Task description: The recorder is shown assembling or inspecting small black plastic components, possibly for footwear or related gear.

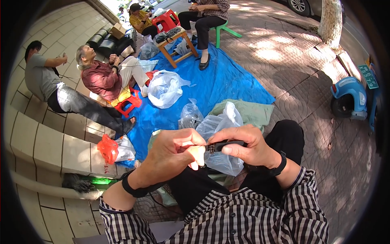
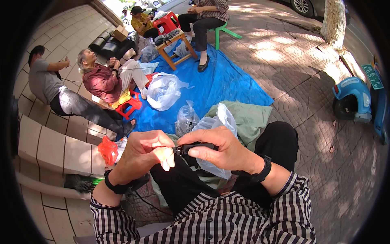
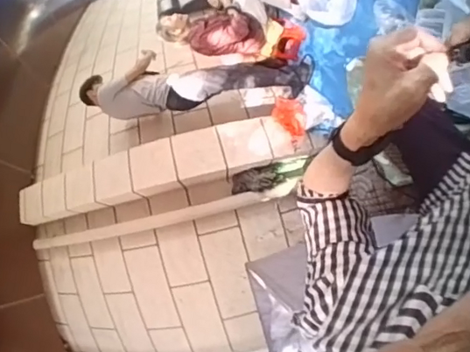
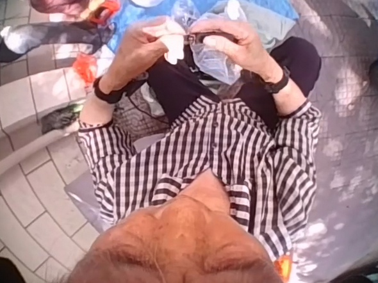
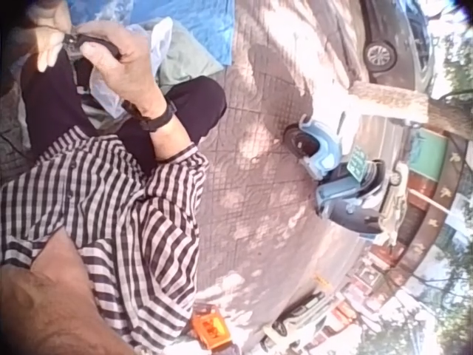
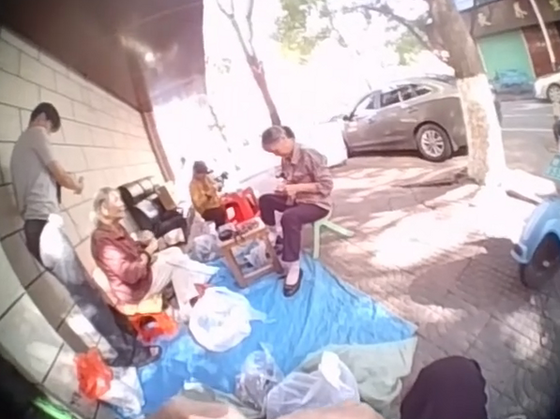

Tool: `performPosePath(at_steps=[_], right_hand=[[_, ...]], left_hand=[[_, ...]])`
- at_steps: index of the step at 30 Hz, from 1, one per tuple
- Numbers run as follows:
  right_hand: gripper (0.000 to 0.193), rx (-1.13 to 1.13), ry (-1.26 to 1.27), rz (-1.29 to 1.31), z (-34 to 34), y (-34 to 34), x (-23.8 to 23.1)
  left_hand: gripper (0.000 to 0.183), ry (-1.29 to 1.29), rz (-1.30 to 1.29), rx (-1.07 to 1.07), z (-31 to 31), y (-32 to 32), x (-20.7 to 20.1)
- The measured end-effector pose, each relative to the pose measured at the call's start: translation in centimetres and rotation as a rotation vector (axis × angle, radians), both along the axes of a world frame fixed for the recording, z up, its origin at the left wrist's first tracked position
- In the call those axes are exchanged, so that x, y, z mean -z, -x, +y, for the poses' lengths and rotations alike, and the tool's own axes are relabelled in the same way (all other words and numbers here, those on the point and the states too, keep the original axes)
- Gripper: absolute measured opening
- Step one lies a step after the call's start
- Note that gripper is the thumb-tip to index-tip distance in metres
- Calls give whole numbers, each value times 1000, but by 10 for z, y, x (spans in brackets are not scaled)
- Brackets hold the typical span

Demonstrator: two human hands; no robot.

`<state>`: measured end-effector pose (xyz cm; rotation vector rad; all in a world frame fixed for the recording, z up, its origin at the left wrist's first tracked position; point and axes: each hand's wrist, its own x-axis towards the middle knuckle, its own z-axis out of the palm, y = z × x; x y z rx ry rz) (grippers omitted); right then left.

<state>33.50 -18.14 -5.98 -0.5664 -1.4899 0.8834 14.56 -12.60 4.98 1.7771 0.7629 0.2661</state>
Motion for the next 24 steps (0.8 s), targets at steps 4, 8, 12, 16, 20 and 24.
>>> performPosePath(at_steps=[4,8,12,16,20,24], right_hand=[[23,37,53,-33,2,0,0],[21,58,52,-39,4,0,2],[23,34,40,-3,6,0,4],[30,126,-8,-48,6,3,1],[30,321,-190,-277,2,6,1],[25,364,-220,-291,1,9,5]], left_hand=[[5,-30,-21,28,1,-2,5],[5,8,-10,11,-1,-6,6],[6,9,-21,4,1,-8,10],[7,70,-25,-42,5,-7,11],[7,170,-8,-63,5,-9,10],[6,100,56,-40,5,-9,10]])
